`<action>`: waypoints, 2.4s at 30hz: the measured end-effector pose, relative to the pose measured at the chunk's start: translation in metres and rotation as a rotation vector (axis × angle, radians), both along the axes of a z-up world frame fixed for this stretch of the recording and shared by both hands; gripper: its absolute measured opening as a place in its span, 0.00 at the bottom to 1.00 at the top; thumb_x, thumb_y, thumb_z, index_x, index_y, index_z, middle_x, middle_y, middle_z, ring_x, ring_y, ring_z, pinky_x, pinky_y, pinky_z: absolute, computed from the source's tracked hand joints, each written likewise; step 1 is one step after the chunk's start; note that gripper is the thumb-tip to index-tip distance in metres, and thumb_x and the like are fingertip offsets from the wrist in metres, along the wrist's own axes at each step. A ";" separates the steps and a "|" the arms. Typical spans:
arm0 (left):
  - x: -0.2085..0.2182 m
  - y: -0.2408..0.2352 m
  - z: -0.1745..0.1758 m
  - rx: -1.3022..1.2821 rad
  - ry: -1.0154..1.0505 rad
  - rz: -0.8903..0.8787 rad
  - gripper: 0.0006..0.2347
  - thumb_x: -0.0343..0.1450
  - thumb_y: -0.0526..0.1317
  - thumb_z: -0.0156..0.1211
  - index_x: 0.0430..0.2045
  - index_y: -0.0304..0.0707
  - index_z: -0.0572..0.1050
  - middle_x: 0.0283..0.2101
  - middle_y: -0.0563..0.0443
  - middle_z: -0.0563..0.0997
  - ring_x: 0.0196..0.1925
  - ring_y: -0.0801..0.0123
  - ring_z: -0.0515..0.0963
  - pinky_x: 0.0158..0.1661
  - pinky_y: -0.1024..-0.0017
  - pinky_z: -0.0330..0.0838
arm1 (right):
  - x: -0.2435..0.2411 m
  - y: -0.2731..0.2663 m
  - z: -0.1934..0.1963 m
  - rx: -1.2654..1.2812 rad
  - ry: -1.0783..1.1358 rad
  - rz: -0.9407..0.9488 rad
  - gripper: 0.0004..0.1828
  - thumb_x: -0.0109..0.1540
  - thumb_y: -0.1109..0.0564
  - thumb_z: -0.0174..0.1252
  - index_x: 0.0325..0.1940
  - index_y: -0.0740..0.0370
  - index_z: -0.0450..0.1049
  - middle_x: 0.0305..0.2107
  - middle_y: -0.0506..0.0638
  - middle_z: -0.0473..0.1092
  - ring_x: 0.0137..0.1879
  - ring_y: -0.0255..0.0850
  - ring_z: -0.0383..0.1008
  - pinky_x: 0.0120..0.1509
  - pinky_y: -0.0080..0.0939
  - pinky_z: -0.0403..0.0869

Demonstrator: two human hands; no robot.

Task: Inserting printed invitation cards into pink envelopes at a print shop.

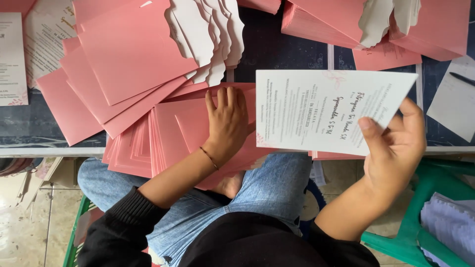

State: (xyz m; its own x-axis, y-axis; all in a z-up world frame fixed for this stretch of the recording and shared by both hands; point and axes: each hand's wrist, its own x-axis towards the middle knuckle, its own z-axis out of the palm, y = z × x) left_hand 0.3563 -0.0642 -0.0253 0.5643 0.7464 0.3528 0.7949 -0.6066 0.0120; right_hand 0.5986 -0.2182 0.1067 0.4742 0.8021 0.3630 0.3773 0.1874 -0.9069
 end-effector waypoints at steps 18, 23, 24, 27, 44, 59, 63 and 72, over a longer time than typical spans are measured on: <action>-0.008 0.011 0.058 -0.028 -0.380 -0.084 0.30 0.68 0.63 0.75 0.46 0.35 0.73 0.43 0.44 0.72 0.46 0.53 0.70 0.51 0.54 0.61 | 0.019 0.014 -0.029 0.208 -0.187 -0.035 0.42 0.74 0.86 0.53 0.89 0.68 0.51 0.77 0.85 0.65 0.77 0.70 0.74 0.77 0.57 0.77; -0.015 0.014 0.077 0.102 -0.431 -0.077 0.20 0.67 0.51 0.77 0.40 0.39 0.73 0.41 0.46 0.73 0.43 0.56 0.69 0.47 0.59 0.62 | 0.016 0.010 -0.033 0.197 -0.201 -0.065 0.44 0.72 0.87 0.53 0.89 0.68 0.51 0.78 0.85 0.64 0.77 0.70 0.73 0.74 0.54 0.76; -0.018 0.015 0.080 0.105 -0.433 -0.074 0.20 0.67 0.51 0.77 0.40 0.39 0.73 0.41 0.46 0.73 0.43 0.56 0.69 0.47 0.59 0.62 | 0.015 0.009 -0.034 0.200 -0.202 -0.062 0.44 0.72 0.87 0.53 0.89 0.68 0.51 0.78 0.85 0.64 0.77 0.70 0.73 0.74 0.54 0.76; -0.029 0.016 0.089 0.105 -0.501 -0.107 0.20 0.69 0.50 0.78 0.45 0.39 0.75 0.43 0.47 0.74 0.42 0.58 0.72 0.47 0.62 0.63 | 0.011 0.007 -0.035 0.166 -0.164 -0.083 0.42 0.73 0.83 0.56 0.89 0.69 0.52 0.75 0.83 0.67 0.72 0.64 0.75 0.70 0.47 0.75; -0.053 0.006 0.107 0.200 -0.626 -0.253 0.20 0.71 0.43 0.82 0.54 0.36 0.83 0.46 0.49 0.82 0.42 0.64 0.78 0.49 0.63 0.71 | -0.031 0.015 -0.016 0.105 -0.070 0.089 0.43 0.66 0.82 0.56 0.85 0.75 0.55 0.69 0.78 0.69 0.66 0.53 0.77 0.65 0.39 0.77; -0.076 0.009 0.103 0.316 -0.521 -0.174 0.24 0.73 0.48 0.83 0.59 0.37 0.81 0.50 0.48 0.82 0.45 0.61 0.79 0.49 0.62 0.73 | -0.078 0.028 -0.011 0.082 -0.369 -0.021 0.38 0.67 0.80 0.66 0.80 0.77 0.63 0.56 0.72 0.73 0.53 0.52 0.80 0.48 0.37 0.77; -0.074 0.009 0.103 0.334 -0.605 -0.163 0.20 0.73 0.47 0.82 0.55 0.37 0.83 0.45 0.49 0.83 0.40 0.65 0.78 0.45 0.66 0.74 | -0.084 0.028 -0.008 0.062 -0.204 0.023 0.37 0.68 0.80 0.62 0.80 0.74 0.62 0.60 0.70 0.72 0.59 0.54 0.80 0.61 0.41 0.81; -0.071 0.003 0.110 0.330 -0.659 -0.158 0.18 0.73 0.45 0.81 0.53 0.37 0.84 0.47 0.49 0.84 0.42 0.65 0.81 0.46 0.65 0.73 | -0.114 0.033 -0.008 0.063 -0.461 -0.008 0.34 0.67 0.75 0.67 0.77 0.73 0.68 0.51 0.64 0.78 0.47 0.44 0.77 0.50 0.39 0.78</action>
